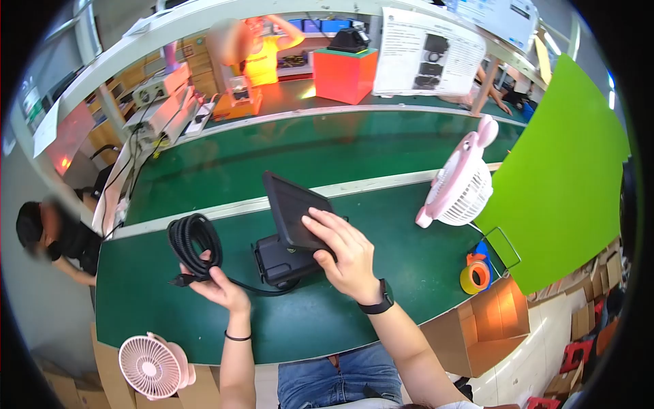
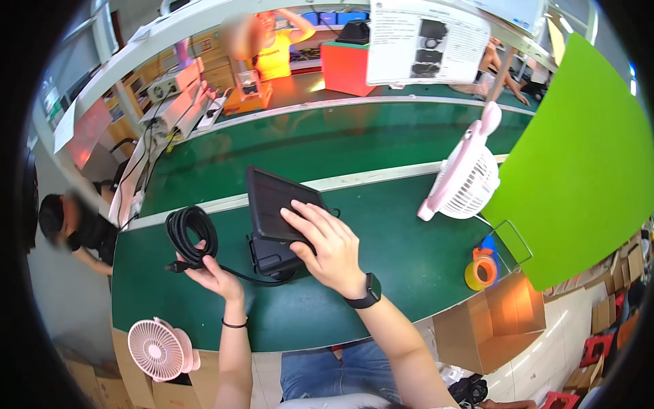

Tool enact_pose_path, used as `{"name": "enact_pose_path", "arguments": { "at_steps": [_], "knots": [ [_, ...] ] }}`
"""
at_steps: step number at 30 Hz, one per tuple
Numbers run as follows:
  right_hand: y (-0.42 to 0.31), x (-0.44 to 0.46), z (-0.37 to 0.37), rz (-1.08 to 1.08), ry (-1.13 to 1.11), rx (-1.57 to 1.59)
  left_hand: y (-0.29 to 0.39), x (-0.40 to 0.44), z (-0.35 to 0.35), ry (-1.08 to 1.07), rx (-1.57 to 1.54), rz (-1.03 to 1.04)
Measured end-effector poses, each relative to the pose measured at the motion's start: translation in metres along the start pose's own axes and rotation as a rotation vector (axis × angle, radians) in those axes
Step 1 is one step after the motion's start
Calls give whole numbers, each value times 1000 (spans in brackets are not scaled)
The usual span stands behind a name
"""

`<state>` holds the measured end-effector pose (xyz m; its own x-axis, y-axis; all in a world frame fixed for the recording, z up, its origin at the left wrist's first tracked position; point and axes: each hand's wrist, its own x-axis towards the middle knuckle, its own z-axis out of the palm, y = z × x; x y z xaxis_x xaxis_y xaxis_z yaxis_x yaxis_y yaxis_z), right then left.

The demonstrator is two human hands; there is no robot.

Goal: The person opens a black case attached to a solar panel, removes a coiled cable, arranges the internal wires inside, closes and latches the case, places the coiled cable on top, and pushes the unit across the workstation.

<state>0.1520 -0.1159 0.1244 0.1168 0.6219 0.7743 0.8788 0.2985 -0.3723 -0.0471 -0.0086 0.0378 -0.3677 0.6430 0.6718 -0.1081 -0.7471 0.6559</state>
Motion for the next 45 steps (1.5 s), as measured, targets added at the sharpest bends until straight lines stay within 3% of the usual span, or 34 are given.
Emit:
{"name": "enact_pose_path", "arguments": {
  "at_steps": [7,10,15,16,17,19,20,21,23,24,27,29,32,39,42,45],
  "knots": [
    [-12,3,3,-32,-177,-78,28,-23,3,-68,-27,346],
    [-18,-25,39,-171,-325,-274,46,-39,-9,-171,343,456],
    [-23,-22,37,-118,-297,-141,65,-16,6,-458,487,699],
    [-12,-23,34,-44,-249,175,67,-10,11,-553,585,637],
    [-4,-26,39,56,9,446,74,-2,19,-645,679,570],
    [16,-32,37,415,324,473,77,9,35,-828,835,408],
    [29,-33,40,528,348,548,82,14,42,-933,870,347],
    [32,-29,41,621,283,729,79,13,45,-1012,877,410],
    [64,-42,56,717,67,968,79,2,54,-1021,863,381],
    [67,-47,66,648,105,972,80,-6,57,-987,935,402],
    [75,-55,74,777,167,1045,81,-23,73,-869,949,450],
    [76,-58,75,804,246,1150,73,-35,81,-835,929,596],
    [83,-65,81,876,281,1186,64,-53,93,-841,983,589],
    [95,-72,88,854,241,1192,48,-57,94,-688,955,674],
    [90,-70,87,755,186,1038,43,-53,95,-617,954,665],
    [88,-73,84,840,89,902,29,-35,90,-525,1033,629]
  ]
}}
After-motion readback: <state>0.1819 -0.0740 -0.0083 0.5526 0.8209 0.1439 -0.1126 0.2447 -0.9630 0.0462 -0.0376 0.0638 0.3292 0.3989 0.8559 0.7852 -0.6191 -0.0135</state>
